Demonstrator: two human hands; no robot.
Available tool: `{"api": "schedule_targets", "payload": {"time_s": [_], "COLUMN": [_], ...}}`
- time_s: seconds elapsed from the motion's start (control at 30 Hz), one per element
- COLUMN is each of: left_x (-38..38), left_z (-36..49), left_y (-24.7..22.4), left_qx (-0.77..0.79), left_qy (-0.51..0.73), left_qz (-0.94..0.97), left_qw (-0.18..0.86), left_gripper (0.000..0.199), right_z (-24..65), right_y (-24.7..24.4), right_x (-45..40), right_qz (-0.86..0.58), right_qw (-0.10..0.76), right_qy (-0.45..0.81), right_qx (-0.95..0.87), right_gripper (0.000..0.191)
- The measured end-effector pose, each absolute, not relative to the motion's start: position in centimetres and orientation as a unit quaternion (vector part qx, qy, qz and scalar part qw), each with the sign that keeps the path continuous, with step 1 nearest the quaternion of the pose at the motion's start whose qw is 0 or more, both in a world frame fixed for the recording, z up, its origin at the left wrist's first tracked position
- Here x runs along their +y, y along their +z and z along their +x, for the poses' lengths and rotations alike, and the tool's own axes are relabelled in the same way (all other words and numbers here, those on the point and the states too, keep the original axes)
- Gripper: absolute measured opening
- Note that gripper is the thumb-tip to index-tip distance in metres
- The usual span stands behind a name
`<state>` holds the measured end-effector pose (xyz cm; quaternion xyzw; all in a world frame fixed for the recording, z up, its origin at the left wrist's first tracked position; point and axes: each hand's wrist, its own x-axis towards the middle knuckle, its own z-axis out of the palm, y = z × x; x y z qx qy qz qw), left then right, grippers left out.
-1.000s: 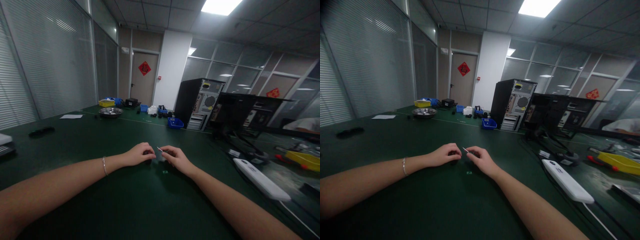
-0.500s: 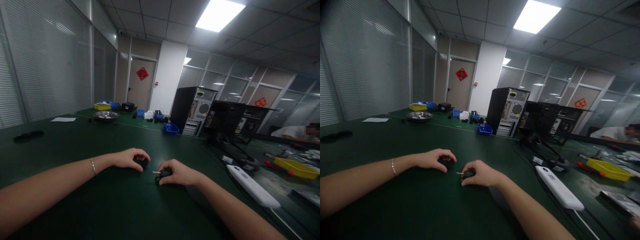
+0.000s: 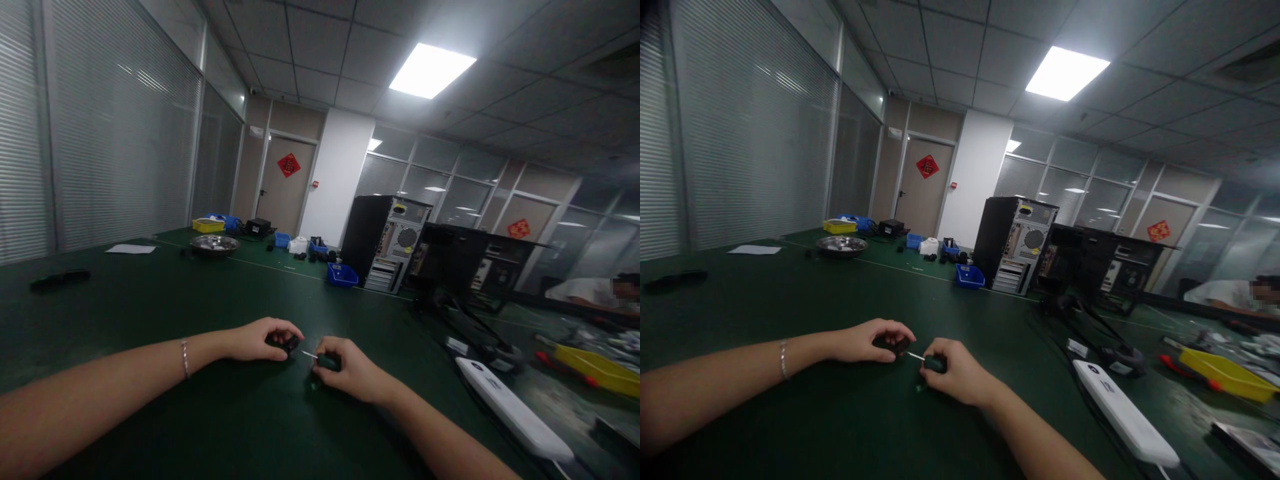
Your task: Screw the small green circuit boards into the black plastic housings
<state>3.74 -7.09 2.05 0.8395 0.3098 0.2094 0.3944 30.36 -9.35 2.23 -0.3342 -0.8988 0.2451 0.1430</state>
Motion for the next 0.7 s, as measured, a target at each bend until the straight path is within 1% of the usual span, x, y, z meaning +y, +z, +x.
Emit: {"api": "schedule_targets", "payload": {"time_s": [0.13, 0.33, 0.5, 0.6, 0.7], "left_x": [-7.1, -7.2, -8.1, -8.6, -8.7], "left_z": [3.6, 3.9, 4.7, 5.1, 5.4], "left_y": [1.9, 1.9, 1.8, 1.7, 1.5], "left_qx": [0.323, 0.332, 0.324, 0.322, 0.317], "left_qy": [0.215, 0.243, 0.261, 0.259, 0.262], "left_qz": [0.832, 0.797, 0.764, 0.761, 0.765], "left_qw": [0.396, 0.442, 0.493, 0.500, 0.495], "left_gripper": [0.045, 0.048, 0.049, 0.051, 0.051], "right_z": [30.8, 31.5, 31.2, 31.2, 30.9], "right_y": [2.1, 2.6, 2.8, 2.5, 1.8], "right_x": [-8.8, -8.5, -9.0, -9.0, -8.7], "right_qz": [-0.340, -0.307, -0.303, -0.329, -0.370], "right_qw": [0.153, 0.076, 0.048, 0.069, 0.137], "right_qy": [0.253, 0.275, 0.296, 0.323, 0.344], "right_qx": [-0.893, -0.908, -0.905, -0.885, -0.852], "right_gripper": [0.025, 0.025, 0.024, 0.025, 0.027]}}
